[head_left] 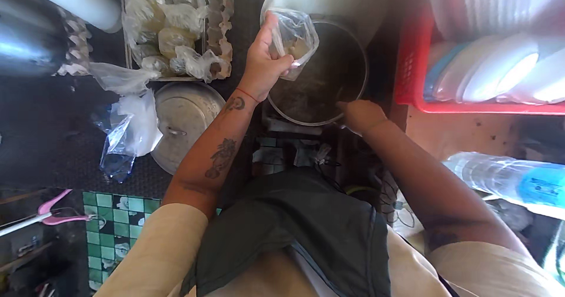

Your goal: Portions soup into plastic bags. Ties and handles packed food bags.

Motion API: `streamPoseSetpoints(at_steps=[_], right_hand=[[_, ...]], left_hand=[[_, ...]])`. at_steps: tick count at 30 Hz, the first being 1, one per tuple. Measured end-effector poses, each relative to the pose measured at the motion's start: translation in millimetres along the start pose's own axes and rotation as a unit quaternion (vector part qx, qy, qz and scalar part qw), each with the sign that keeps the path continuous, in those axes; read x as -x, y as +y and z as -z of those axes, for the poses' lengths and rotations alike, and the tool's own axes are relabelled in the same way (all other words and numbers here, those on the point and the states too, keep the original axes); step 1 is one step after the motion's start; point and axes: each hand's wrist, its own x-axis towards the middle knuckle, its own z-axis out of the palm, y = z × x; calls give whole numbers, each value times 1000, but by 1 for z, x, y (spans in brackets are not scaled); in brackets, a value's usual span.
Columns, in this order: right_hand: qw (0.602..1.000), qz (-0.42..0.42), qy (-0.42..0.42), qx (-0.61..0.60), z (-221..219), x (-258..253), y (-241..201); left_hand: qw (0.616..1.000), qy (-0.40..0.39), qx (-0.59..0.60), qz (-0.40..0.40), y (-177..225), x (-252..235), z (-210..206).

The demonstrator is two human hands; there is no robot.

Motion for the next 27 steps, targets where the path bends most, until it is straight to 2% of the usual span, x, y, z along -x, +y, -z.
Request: streamPoseSetpoints(at_steps=[8,12,19,22,27], right_hand=[[995,40,-15,-91,-15,-19,36],[987,33,-19,-155,-3,-16,48],[993,14,-21,-118,-9,-17,40],[984,32,-9,-175,-10,-17,51],[943,-54,-10,-327,-18,-13,70]], left_hand=[[1000,-8,6,11,4,5,7],[1000,-5,4,7,2,6,12],[1000,-4,2,14,2,8,16],[1000,1,-4,13,2,10,19],[1000,-1,-3,16,-3,12,23]])
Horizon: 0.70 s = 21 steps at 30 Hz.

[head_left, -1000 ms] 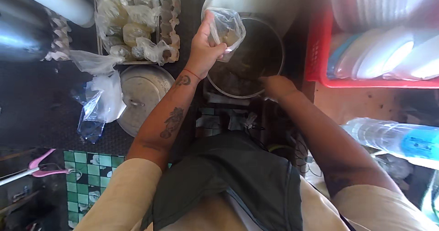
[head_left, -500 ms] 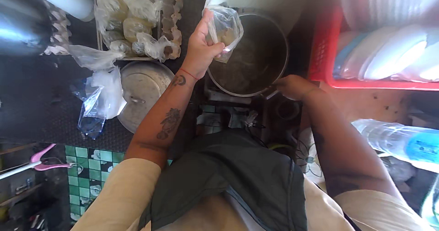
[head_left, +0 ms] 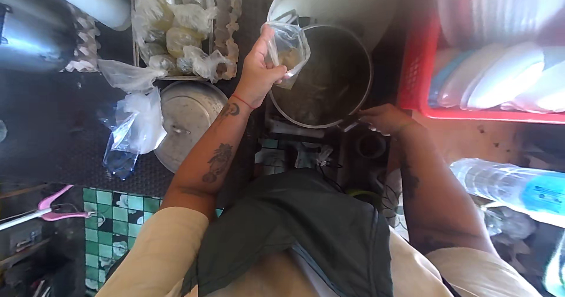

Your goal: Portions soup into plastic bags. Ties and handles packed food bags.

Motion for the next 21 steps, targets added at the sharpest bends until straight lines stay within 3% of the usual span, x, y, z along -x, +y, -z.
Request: streamPoseSetpoints(at_steps=[5,13,21], right_hand=[[990,-58,-6,-131,-3,5,18],[970,-52,29,-235,-28,13,21],[939,-2,144,-311,-29,60,-11]], left_hand=[[1000,6,0,12,-6,0,1],[999,-9,-17,31,-20,-3,4],[995,-13,-77,66,-51,-10,-3]])
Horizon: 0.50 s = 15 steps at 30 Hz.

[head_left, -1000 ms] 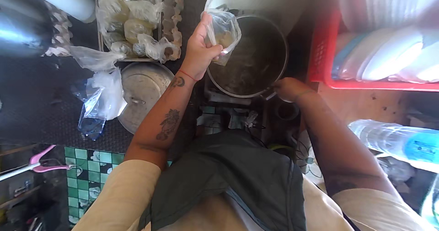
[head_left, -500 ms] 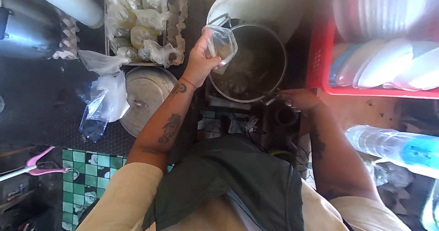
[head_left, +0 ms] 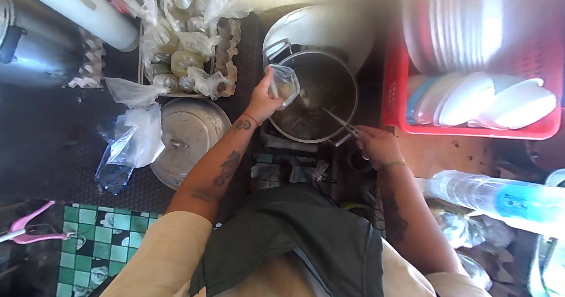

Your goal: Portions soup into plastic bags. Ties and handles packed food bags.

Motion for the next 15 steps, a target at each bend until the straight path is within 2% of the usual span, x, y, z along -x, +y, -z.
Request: streamPoseSetpoints(at_steps=[8,15], right_hand=[[993,79,58,-61,1,61,-47],[984,132,32,-112,-3,96,-67]], left_hand=[[998,9,-50,31,-30,-13,-22],[998,15,-31,48,-23,-18,-42]])
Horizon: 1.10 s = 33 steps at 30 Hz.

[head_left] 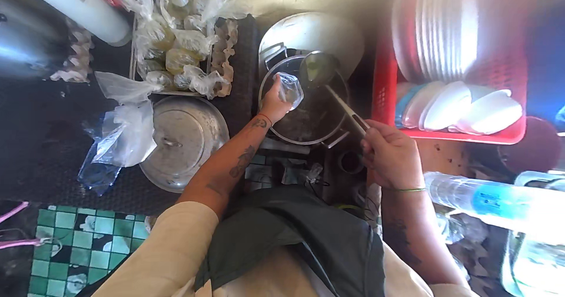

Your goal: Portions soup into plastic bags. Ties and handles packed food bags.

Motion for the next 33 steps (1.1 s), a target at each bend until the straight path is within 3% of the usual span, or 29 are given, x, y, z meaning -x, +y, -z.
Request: streamPoseSetpoints(at_steps=[3,5,9,11,13,15,18,20,22,27,33], right_hand=[[998,42,-19,35,-10,6,14],[986,104,-22,129,-18,10,28],[882,269,1,388,-32,21,57],[822,336,27,458,-32,18,72],[811,357,42,462,-26,11,81],[859,328,41,391,-19,4,83],[966,176,29,188,-15,-13,76],[985,89,45,140,-19,-29,72],[968,61,54,236,-25,-47,72],[874,-19,2,486,-51,-88,91],[825,-54,-23,563,-80,-118,110]], left_hand=[[1000,7,19,-13,2,-3,-5],[999,18,27,-17,6,-4,-8],[998,31,44,-23,13,-4,-8],[997,30,57,-40,15,-4,-5],[997,25,68,-41,18,-2,0],[996,23,76,-29,18,0,4],[996,27,81,-14,17,2,11],[996,31,87,-15,12,2,14],[996,30,87,-17,9,3,15],[997,31,74,-13,5,8,16],[996,35,76,-24,5,15,16]])
